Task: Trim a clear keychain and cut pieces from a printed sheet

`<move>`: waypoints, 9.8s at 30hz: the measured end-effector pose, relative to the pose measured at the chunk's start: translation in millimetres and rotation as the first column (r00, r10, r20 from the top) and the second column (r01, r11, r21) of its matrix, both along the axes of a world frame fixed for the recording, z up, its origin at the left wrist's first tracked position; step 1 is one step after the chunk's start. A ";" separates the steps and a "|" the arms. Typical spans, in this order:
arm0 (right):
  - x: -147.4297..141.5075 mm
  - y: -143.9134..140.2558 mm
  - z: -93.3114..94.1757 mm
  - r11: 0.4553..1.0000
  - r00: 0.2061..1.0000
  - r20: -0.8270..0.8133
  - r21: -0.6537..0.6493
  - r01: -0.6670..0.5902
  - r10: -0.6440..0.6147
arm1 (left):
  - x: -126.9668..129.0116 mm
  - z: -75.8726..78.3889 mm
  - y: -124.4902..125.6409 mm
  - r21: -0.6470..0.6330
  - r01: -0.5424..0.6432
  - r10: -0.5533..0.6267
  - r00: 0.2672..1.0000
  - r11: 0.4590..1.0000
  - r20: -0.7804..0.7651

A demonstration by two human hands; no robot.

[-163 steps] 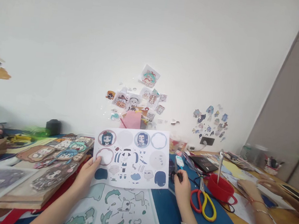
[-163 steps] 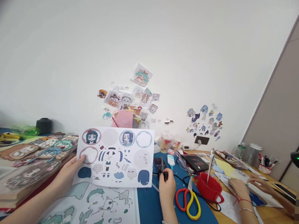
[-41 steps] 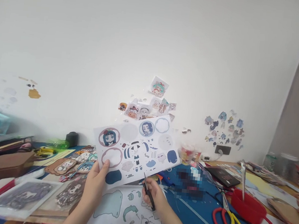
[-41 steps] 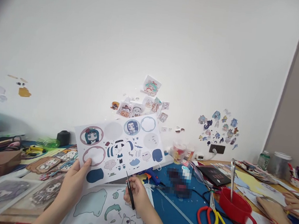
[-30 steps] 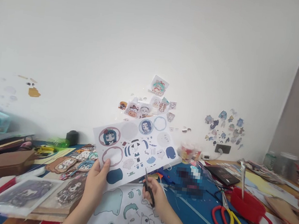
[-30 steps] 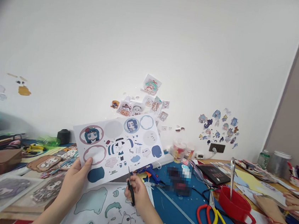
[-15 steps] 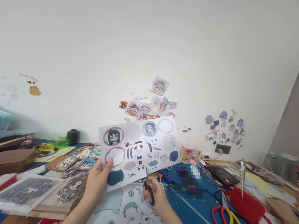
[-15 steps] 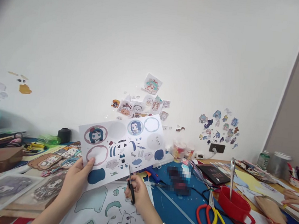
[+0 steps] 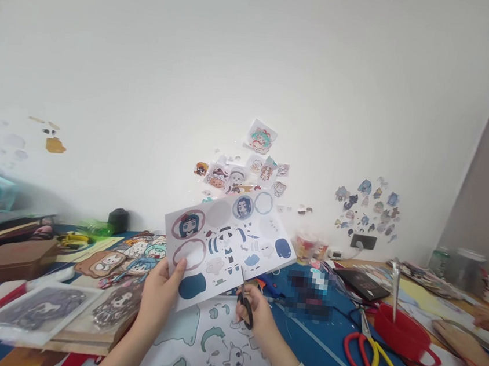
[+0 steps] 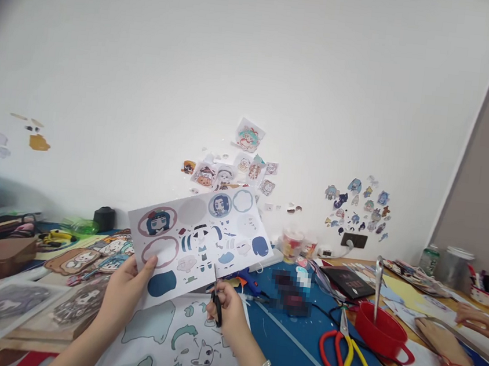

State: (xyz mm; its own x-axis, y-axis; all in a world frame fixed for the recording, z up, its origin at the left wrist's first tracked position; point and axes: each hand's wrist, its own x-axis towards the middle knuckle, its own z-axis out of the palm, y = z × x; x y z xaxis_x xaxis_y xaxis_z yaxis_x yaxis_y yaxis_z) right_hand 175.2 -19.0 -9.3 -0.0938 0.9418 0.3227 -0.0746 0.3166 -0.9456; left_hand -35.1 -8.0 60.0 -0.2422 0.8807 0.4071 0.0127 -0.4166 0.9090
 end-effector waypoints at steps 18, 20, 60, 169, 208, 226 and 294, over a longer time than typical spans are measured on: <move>5.9 -14.1 11.2 0.992 0.992 0.035 0.024 -0.125 0.124 | -6.6 10.0 -5.2 0.037 -0.238 0.240 0.950 0.971 -0.198; 7.2 -18.6 15.5 0.986 0.987 0.023 0.038 -0.159 0.159 | -8.5 11.1 -5.0 0.022 -0.281 0.280 0.942 0.959 -0.183; 14.2 -22.1 12.3 0.906 0.909 -0.092 -0.087 -0.413 0.406 | -2.2 14.7 -12.1 -0.055 -0.064 0.046 0.955 0.996 -0.293; 14.8 -32.3 26.0 0.937 0.931 0.151 -0.164 -0.307 0.331 | 7.6 15.8 -17.2 -0.027 -0.095 0.084 0.957 0.995 -0.278; 48.6 -43.6 41.9 0.873 0.875 0.073 -0.143 -0.466 0.478 | 13.4 12.8 -20.4 -0.075 0.006 -0.031 0.943 0.997 -0.331; 51.1 -45.4 44.2 0.855 0.866 0.057 -0.198 -0.478 0.497 | 16.5 11.3 -20.6 -0.122 0.030 -0.072 0.934 0.992 -0.351; 21.1 -28.6 26.5 0.999 0.993 -0.114 -0.010 -0.035 0.034 | 29.9 -1.8 -22.3 -0.106 0.064 -0.102 0.910 0.992 -0.401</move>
